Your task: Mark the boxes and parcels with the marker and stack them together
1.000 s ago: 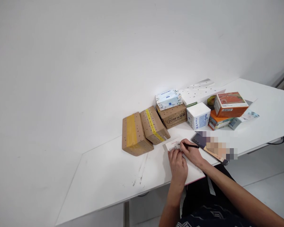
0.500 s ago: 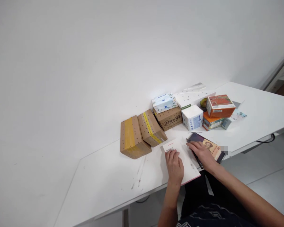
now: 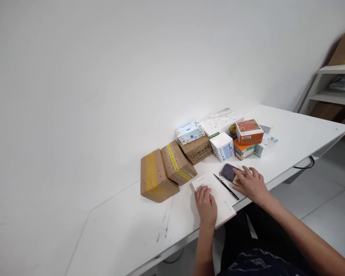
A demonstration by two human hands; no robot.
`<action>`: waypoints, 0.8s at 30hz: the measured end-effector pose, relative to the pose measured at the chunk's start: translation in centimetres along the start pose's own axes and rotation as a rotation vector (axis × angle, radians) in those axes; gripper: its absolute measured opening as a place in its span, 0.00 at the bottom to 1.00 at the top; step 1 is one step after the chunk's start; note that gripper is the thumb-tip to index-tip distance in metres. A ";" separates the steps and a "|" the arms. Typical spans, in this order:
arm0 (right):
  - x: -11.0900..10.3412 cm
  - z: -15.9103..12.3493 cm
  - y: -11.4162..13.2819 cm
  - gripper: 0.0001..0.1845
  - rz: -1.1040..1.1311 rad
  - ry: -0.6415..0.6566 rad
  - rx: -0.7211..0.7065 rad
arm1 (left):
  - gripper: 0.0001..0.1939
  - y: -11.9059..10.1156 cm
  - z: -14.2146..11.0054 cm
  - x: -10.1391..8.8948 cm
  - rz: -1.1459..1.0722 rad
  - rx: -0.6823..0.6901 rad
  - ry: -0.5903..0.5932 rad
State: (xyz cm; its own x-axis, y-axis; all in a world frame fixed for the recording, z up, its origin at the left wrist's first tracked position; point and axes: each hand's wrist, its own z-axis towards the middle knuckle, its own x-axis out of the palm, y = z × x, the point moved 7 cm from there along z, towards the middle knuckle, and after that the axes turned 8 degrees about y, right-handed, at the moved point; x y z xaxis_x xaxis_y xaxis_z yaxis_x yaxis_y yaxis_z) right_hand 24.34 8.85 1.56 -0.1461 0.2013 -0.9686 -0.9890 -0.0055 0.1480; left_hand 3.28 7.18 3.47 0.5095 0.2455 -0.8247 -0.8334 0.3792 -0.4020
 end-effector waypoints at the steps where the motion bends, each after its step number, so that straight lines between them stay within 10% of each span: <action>1: 0.3 -0.3 -0.6 0.30 0.016 0.021 0.013 | 0.17 0.0 0.0 0.0 -0.004 0.008 -0.003; 11: 0.3 0.2 -1.5 0.28 0.263 0.077 0.095 | 0.17 -0.4 0.0 -0.3 0.004 0.013 -0.018; 16: -1.6 -1.4 -1.5 0.31 1.269 0.314 0.257 | 0.17 -0.5 0.0 -0.4 0.001 0.011 -0.031; 24: -2.4 -7.2 9.7 0.23 2.395 0.964 0.504 | 0.13 -0.1 0.1 -0.3 -0.097 -0.016 -0.001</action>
State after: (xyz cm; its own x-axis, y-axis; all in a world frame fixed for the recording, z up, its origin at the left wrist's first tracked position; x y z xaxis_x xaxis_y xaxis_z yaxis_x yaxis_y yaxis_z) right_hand 14.90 1.27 3.88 -0.4489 -0.0207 0.8933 0.6774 0.6442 0.3553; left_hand 3.20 7.20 3.80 0.5881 0.2092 -0.7813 -0.7836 0.3868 -0.4862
